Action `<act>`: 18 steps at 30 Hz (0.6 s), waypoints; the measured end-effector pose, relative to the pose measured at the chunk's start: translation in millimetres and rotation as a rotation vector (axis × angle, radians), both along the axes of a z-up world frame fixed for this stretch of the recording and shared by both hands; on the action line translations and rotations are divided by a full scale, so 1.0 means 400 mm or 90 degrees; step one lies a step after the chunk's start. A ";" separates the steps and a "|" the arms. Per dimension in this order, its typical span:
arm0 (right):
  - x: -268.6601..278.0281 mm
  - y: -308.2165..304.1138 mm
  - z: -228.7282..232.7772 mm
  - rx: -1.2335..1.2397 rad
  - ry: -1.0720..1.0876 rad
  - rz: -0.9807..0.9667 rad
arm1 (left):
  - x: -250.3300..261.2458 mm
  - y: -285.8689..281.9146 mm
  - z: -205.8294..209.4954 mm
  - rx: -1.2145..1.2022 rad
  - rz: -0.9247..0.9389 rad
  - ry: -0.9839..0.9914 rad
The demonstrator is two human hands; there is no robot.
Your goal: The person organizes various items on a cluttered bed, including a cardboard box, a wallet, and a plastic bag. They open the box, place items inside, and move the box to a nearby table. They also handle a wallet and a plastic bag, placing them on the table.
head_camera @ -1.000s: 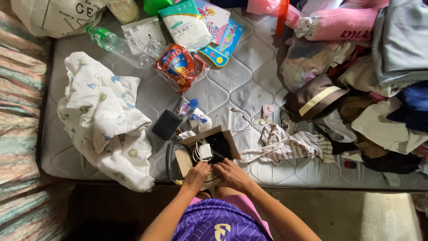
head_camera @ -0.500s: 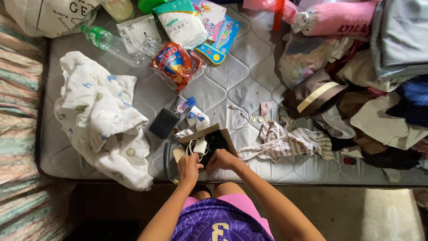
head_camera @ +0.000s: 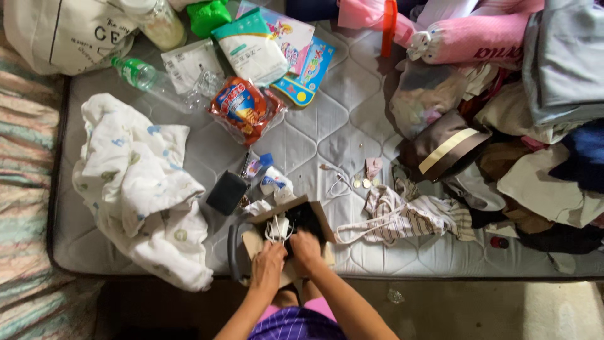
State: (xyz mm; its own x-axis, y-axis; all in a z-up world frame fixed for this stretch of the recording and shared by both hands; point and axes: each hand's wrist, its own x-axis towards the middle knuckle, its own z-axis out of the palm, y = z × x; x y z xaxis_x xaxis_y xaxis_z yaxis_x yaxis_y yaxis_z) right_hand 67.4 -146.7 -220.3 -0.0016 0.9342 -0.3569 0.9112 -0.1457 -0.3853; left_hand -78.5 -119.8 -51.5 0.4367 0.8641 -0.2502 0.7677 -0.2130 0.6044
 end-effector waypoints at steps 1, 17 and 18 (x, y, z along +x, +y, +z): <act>0.003 0.014 0.011 -0.018 0.032 -0.020 | 0.002 -0.008 -0.018 -0.005 0.001 0.012; 0.428 0.291 0.176 0.158 0.174 -0.474 | 0.080 -0.040 -0.242 -0.152 -0.085 0.301; 0.422 0.289 0.134 0.237 0.123 -0.438 | 0.077 -0.020 -0.223 -0.286 -0.085 0.295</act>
State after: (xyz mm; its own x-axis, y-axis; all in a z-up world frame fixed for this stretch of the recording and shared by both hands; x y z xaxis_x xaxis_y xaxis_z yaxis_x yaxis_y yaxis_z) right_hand 236.3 -31.2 -166.7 0.5878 0.8055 -0.0744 0.5763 -0.4816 -0.6603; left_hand -47.9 -127.8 -140.6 0.2936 0.5773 -0.7619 0.9541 -0.1283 0.2704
